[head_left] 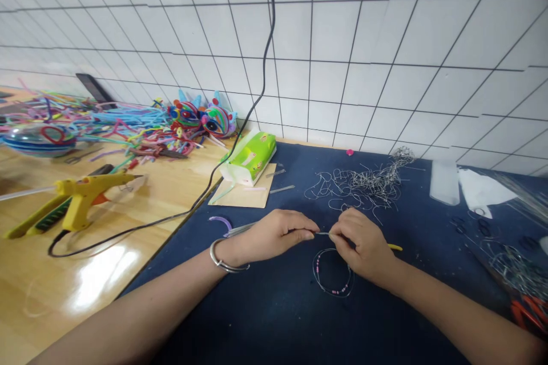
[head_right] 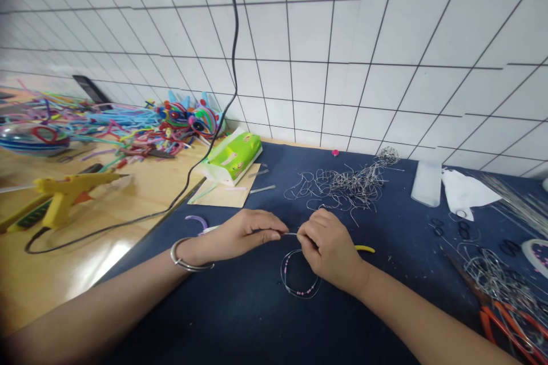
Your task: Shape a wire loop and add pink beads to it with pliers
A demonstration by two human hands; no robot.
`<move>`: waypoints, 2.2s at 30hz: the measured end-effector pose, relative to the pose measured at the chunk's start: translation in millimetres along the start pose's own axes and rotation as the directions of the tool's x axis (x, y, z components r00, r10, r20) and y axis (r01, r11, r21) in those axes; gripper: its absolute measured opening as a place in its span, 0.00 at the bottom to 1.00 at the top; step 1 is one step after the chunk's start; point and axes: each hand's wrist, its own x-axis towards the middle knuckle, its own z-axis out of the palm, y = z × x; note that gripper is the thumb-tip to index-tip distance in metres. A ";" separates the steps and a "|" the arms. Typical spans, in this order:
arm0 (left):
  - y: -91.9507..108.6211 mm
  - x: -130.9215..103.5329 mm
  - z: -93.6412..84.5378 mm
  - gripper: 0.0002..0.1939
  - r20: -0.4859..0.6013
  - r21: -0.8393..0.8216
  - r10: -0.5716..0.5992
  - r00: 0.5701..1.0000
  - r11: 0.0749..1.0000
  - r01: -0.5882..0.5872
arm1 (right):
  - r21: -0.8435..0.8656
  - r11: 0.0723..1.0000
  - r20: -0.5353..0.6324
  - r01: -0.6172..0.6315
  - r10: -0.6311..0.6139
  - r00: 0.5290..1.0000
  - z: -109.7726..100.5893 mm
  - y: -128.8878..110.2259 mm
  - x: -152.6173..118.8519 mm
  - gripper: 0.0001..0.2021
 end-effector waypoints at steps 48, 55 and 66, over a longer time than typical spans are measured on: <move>12.6 1.5 15.9 0.08 -0.162 0.042 -0.168 0.972 0.983 0.176 | 0.054 0.994 -0.024 -0.096 0.097 0.995 3.3 -0.4 -0.4 0.12; 7.2 0.2 21.7 0.07 -0.104 -0.148 -0.207 0.973 0.970 0.191 | 0.064 0.996 -0.035 -0.065 0.067 0.997 5.1 0.4 -1.6 0.09; 5.4 1.0 25.6 0.06 -0.052 -0.206 -0.161 0.986 0.967 0.147 | 0.082 0.997 0.008 -0.012 0.011 1.000 1.6 -3.2 -0.8 0.05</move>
